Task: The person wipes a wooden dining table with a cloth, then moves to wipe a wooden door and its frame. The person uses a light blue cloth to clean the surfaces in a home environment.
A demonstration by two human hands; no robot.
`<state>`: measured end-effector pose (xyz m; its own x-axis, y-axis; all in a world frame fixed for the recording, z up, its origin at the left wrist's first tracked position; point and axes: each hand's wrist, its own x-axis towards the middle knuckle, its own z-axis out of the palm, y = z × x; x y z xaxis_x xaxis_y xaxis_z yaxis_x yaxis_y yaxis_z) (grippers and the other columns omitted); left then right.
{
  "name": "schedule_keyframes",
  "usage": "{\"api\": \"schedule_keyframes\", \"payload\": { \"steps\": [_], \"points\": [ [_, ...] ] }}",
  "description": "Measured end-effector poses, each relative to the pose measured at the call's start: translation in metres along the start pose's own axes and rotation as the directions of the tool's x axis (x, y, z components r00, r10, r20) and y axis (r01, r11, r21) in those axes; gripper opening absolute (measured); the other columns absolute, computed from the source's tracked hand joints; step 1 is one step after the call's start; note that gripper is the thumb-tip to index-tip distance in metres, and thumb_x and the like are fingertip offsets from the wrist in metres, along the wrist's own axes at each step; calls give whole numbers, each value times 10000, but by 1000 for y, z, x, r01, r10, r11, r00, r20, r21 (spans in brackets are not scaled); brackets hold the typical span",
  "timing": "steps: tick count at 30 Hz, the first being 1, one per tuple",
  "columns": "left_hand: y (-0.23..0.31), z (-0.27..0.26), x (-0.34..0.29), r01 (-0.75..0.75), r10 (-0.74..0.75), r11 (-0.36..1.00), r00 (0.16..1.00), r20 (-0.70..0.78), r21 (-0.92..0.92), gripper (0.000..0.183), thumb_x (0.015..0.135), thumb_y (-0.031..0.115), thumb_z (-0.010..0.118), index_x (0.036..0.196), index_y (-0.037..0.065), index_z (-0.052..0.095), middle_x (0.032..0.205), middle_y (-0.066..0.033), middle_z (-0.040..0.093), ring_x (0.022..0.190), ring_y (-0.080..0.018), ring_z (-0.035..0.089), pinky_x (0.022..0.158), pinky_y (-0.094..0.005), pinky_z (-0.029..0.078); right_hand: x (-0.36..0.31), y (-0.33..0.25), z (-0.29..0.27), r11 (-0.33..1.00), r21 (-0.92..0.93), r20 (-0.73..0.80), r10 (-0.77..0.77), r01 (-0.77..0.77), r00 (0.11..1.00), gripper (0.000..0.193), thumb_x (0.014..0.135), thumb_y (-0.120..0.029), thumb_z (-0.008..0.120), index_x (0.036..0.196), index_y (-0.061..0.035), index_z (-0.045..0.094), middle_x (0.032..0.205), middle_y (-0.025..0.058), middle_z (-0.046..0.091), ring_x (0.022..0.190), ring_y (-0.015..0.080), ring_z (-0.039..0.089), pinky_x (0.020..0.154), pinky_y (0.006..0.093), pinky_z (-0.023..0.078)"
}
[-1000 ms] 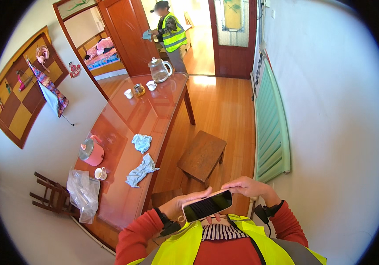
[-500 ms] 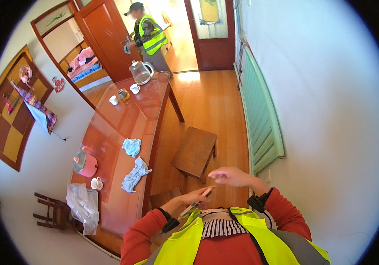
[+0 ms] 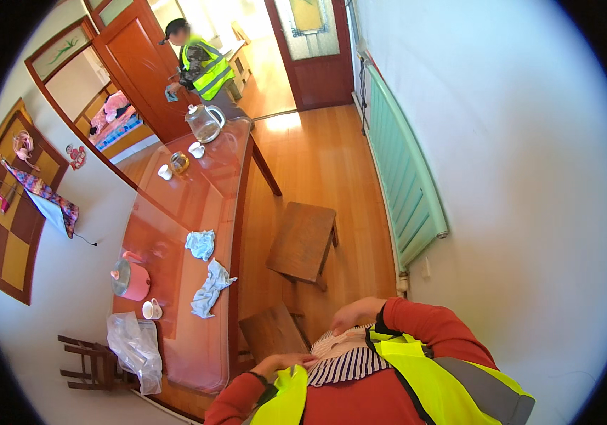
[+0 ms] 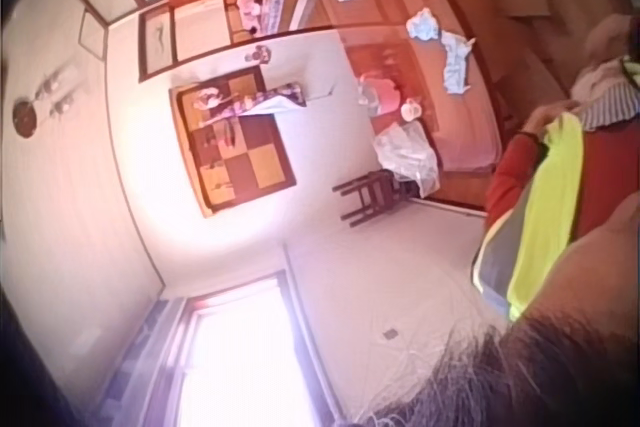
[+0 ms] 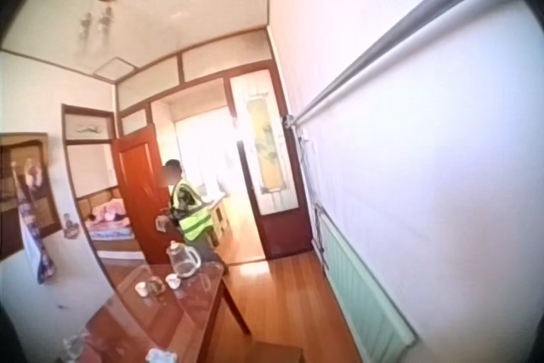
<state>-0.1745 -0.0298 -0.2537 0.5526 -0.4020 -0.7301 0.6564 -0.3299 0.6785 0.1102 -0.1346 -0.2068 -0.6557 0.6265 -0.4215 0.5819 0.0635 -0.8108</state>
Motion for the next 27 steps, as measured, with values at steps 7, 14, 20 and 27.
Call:
{"api": "schedule_keyframes", "payload": {
  "steps": [7, 14, 20, 27],
  "points": [
    [-58, 75, -53, -33, 18, 864, 999, -34, -502, 720, 929, 456, 539, 1481, 57, 305, 1443, -120, 425, 1320, -203, 397, 1097, -312, 295, 57, 0, 30, 964, 212, 307, 92, -162, 947, 693, 955, -611, 381, 1310, -39, 548, 1297, 159, 567, 1160, 330, 521, 969, 446, 424],
    [-49, 99, -14, -188, -57, 851, 896, -441, -491, 676, 942, 458, 508, 1449, 39, 349, 1396, -155, 470, 1297, -236, 433, 1082, -323, 320, 83, -16, 39, 976, 194, 367, 25, -102, 930, 671, 942, -614, 419, 1256, -45, 585, 1167, 120, 614, 1045, 279, 551, 877, 422, 456],
    [-64, 82, 17, -191, -115, 912, 730, -674, -362, 647, 954, 460, 481, 1422, 23, 388, 1355, -186, 508, 1278, -264, 465, 1068, -333, 342, 89, -32, 25, 983, 65, 290, -183, 172, 939, 489, 974, -429, 506, 963, 40, 644, 807, 99, 645, 761, 182, 542, 683, 369, 438],
    [-103, 43, 64, -162, -63, 955, 709, -703, -249, 628, 963, 457, 465, 1392, 0, 424, 1319, -234, 534, 1269, -293, 484, 1063, -347, 356, 38, -93, -13, 888, 277, 28, -390, 367, 920, 257, 913, -218, 613, 823, 21, 589, 673, 7, 536, 664, 93, 440, 583, 313, 393]
  ]
}}
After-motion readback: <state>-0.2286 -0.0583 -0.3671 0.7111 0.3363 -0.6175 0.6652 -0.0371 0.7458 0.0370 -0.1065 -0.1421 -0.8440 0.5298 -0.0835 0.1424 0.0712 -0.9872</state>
